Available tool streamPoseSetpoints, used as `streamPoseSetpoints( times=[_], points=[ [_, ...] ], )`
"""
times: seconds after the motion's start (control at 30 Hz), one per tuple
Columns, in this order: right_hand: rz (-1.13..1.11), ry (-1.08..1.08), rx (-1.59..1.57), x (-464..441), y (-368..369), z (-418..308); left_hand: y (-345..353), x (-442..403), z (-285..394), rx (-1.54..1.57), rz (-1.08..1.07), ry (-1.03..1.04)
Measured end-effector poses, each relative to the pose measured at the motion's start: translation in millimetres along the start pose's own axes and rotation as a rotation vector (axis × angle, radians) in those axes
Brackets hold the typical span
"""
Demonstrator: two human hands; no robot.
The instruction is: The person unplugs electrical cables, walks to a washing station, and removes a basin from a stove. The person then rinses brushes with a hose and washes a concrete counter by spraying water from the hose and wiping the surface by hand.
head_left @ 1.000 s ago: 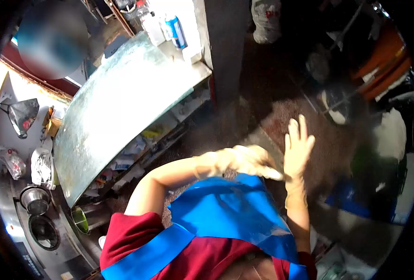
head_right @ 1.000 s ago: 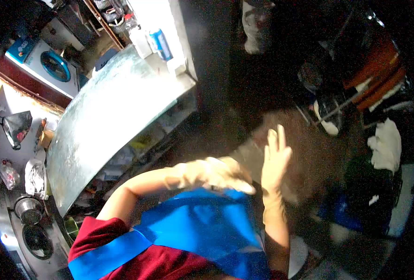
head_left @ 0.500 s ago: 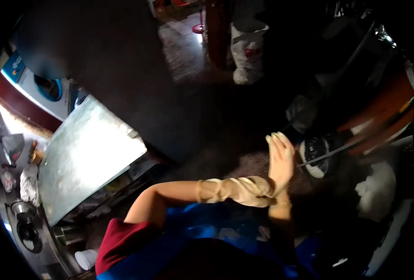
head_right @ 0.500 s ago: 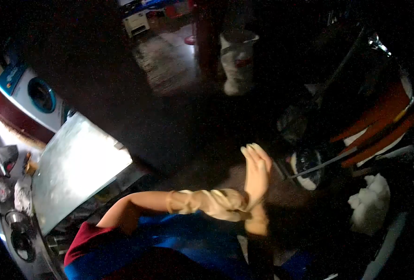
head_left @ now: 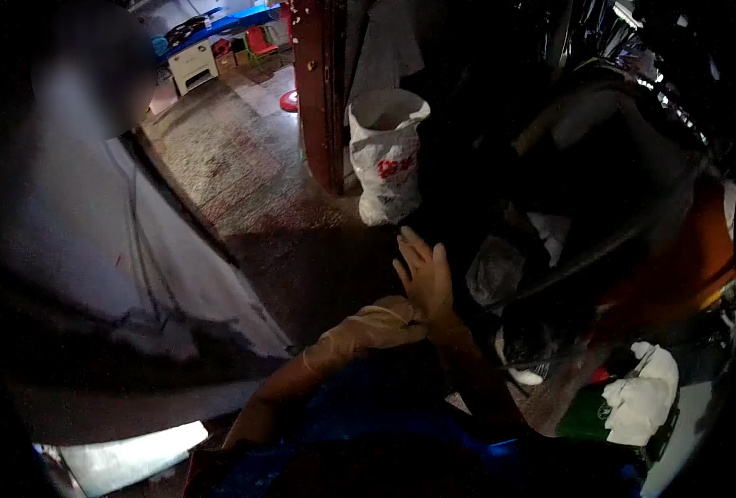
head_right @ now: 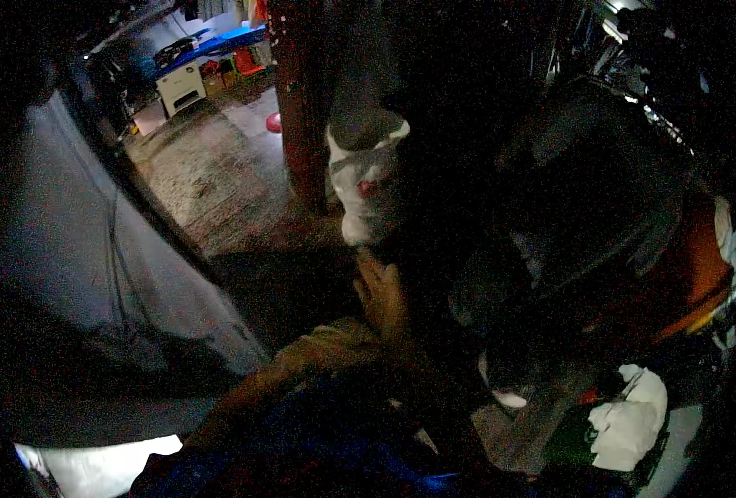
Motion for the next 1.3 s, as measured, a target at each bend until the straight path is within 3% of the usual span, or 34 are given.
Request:
streamPoseSetpoints(
  times=[0.07,0.1,0.17,0.2,0.23,0.27,0.3,0.37,0.43,0.47,0.5,0.57,0.63,0.67,0.73,0.83,0.9,0.97,1.03,1.07,1.1,1.13,1.23,1.27,1.3],
  points=[
    [0.059,0.031,-0.069,-48.5,-6.1,-6.9,-27.1,-43.7,-8.9,-0.446,0.267,0.682],
    [0.107,0.066,-0.157,-71.8,-10.0,-5.8,-49.0,-43.8,2.2,-0.436,0.253,0.688],
    [0.038,0.081,-0.009,-123.1,-16.4,0.4,-112.0,-37.7,1.6,-0.137,0.249,0.05],
    [-0.048,0.096,0.143,-150.3,-15.1,7.5,-139.7,-46.2,-14.8,-0.141,0.227,0.038],
    [-0.034,0.1,0.12,-170.5,-9.9,9.4,-169.0,-50.7,-37.4,0.105,0.198,0.018],
    [-0.254,0.068,0.179,-187.3,10.6,8.3,-196.8,-55.5,-59.6,0.352,0.172,-0.006],
    [-0.388,0.118,0.246,-213.8,25.8,22.0,-222.6,-61.8,-79.4,0.342,0.154,-0.018],
    [-0.603,0.241,0.337,-272.4,45.6,66.7,-283.6,-61.7,-95.9,1.121,0.345,0.633],
    [-0.784,0.345,0.329,-326.1,54.4,124.6,-350.3,-66.5,-121.5,1.501,0.58,0.961],
    [-0.898,0.323,0.336,-349.3,77.8,131.2,-381.9,-69.1,-127.5,1.482,0.716,0.96],
    [-1.013,0.299,0.345,-375.7,104.3,132.2,-411.3,-77.0,-139.1,1.485,0.711,0.946],
    [-1.04,0.286,0.254,-422.4,151.5,130.7,-466.0,-69.5,-167.5,1.504,0.827,1.008],
    [-1.125,0.268,0.104,-467.5,203.2,127.2,-508.0,-64.2,-189.7,1.489,0.749,1.084],
    [-1.178,0.266,0.032,-484.3,226.4,127.9,-518.7,-53.8,-207.4,1.785,0.743,1.276],
    [-1.281,0.3,-0.038,-519.0,265.0,143.4,-544.2,-38.6,-241.0,2.045,0.774,1.53],
    [-1.557,0.277,0.059,-583.6,336.3,186.3,-597.7,-14.2,-290.5,1.797,0.781,1.511],
    [-1.509,0.145,0.601,-613.1,371.9,217.5,-635.1,8.5,-337.2,1.623,0.915,1.455],
    [-1.589,0.16,0.571,-649.7,406.7,256.4,-681.1,18.8,-373.9,1.525,1.048,1.374],
    [-1.628,0.251,0.473,-688.2,442.2,279.4,-735.2,25.2,-389.1,1.367,0.906,1.44],
    [-1.638,0.311,0.418,-713.2,456.4,284.4,-758.5,26.3,-395.8,1.429,1.113,1.318],
    [-1.637,0.389,0.351,-737.6,473.0,290.5,-784.4,21.6,-407.2,1.444,1.114,1.327],
    [-1.633,0.458,0.298,-756.4,488.3,298.9,-808.0,26.7,-409.3,1.246,1.245,1.368],
    [-1.603,0.665,0.149,-810.8,523.1,330.7,-889.8,25.0,-372.3,0.982,1.257,1.307],
    [-1.592,0.753,0.095,-827.4,532.0,344.7,-890.6,34.8,-397.9,1.398,1.285,0.83],
    [-1.585,0.845,0.038,-848.0,541.8,362.7,-908.8,42.4,-426.7,1.55,1.287,0.571]
  ],
)
Point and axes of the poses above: each hand's wrist, its own x-axis away from the middle knuckle, its own y-axis out of the palm, z = x × y, the point moved 5 cm from there along -x, towards the middle knuckle, and after that the axes turned 4 degrees about y, right-handed, at the moved point
